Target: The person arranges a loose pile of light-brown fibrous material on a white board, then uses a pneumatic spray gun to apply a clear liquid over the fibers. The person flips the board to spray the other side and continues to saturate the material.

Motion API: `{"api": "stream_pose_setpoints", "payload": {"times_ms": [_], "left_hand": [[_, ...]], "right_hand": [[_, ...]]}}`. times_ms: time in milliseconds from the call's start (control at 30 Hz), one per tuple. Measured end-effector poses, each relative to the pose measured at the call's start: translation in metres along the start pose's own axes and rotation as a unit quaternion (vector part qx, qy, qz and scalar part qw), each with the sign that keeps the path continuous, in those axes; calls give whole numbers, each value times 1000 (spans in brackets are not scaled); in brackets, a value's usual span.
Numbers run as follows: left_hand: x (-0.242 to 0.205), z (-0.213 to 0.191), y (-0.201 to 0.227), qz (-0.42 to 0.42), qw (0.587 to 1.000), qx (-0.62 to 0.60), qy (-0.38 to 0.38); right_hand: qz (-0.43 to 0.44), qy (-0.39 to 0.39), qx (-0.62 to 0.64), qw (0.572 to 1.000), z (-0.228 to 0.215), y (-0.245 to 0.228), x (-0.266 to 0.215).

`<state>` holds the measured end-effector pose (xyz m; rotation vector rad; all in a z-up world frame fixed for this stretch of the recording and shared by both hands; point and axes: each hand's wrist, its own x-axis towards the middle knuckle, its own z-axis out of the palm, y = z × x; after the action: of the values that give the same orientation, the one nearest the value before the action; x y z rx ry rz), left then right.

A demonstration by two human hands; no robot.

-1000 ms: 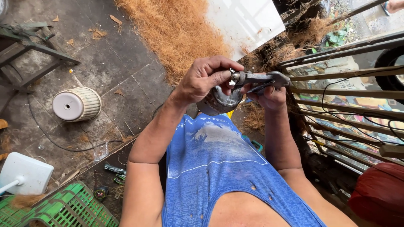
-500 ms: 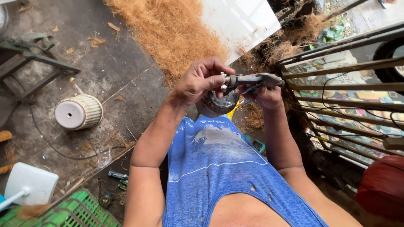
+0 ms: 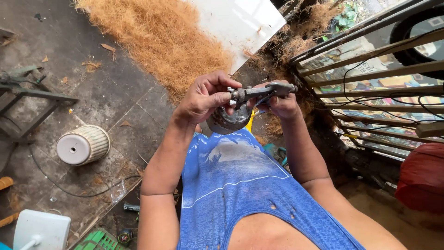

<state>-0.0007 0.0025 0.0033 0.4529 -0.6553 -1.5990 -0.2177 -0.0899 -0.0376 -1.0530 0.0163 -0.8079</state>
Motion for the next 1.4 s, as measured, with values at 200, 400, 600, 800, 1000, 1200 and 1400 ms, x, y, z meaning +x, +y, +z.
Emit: {"api": "stream_pose_setpoints", "payload": {"times_ms": [200, 400, 600, 800, 1000, 1200, 1400], "left_hand": [[3, 18, 9, 17, 1000, 8, -10], [2, 16, 4, -13, 999, -30, -6], [7, 12, -6, 13, 1000, -19, 4], [5, 13, -5, -16, 1000, -20, 12], [2, 7, 0, -58, 994, 49, 84], [-2, 10, 8, -75, 966, 209, 135], [-3, -3, 10, -135, 943, 277, 128]], "right_hand": [[28, 4, -5, 1000, -22, 10, -15], [51, 11, 2, 999, -39, 12, -25], [55, 7, 7, 998, -39, 10, -25], [39, 12, 2, 999, -29, 7, -24], [33, 22, -39, 998, -28, 0, -21], [13, 25, -84, 996, -19, -6, -13], [28, 6, -135, 990, -9, -12, -6]]}}
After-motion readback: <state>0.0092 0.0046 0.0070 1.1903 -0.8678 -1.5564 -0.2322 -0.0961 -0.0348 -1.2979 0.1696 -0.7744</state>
